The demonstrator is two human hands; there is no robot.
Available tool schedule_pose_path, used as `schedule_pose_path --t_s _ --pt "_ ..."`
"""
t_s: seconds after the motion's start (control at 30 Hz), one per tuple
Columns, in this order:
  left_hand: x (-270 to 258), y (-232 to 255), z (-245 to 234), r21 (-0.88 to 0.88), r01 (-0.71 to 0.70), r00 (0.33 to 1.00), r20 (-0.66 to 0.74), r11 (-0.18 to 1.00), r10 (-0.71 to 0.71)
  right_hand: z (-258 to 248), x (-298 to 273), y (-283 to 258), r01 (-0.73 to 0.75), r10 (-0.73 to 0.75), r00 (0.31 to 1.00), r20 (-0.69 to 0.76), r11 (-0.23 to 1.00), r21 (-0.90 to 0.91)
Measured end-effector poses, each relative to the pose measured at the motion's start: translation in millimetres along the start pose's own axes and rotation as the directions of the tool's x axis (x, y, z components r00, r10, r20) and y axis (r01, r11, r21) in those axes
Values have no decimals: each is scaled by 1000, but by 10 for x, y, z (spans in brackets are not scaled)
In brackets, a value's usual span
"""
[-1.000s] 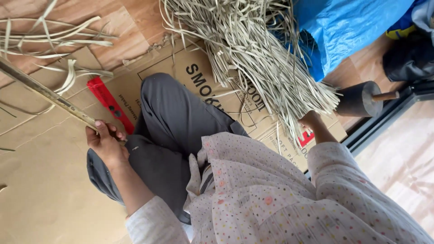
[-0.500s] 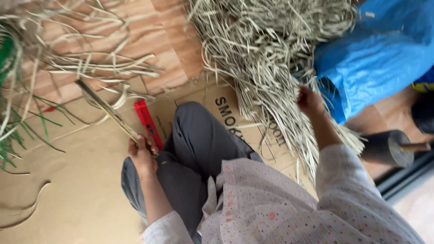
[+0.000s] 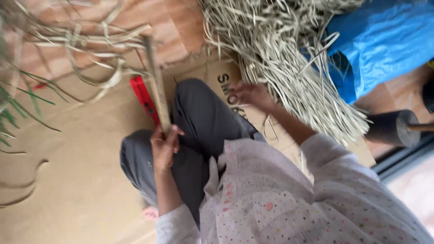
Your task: The person is weaving thin natural fiber strips around a central wooden stick while sitting on the floor.
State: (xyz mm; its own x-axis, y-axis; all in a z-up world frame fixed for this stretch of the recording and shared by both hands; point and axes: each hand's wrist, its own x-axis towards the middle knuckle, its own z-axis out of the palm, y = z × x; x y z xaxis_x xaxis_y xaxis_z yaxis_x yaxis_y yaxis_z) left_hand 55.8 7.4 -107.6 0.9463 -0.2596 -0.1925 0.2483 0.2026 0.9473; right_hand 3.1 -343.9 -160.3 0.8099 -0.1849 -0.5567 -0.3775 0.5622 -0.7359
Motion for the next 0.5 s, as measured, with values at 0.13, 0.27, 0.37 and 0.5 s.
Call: schedule_pose_path --t_s 0.13,0.27,0.37,0.5 --pt "113 -64 -91 -99 -32 991 -129 995 19 -1123 -354 -658 166 -403 893 -197 705 -690" --pt "104 -71 -133 -175 52 981 -177 983 -83 -2611 -730 164 201 -57 951 304 -632 -748" --pt "95 -113 -182 -154 73 980 -171 985 -99 -2754 -1250 945 -546 145 827 -543 -21 -837" --pt "133 -150 -181 -166 41 980 -183 985 -71 -2321 -1295 1253 -363 -300 887 -351 14 -932"
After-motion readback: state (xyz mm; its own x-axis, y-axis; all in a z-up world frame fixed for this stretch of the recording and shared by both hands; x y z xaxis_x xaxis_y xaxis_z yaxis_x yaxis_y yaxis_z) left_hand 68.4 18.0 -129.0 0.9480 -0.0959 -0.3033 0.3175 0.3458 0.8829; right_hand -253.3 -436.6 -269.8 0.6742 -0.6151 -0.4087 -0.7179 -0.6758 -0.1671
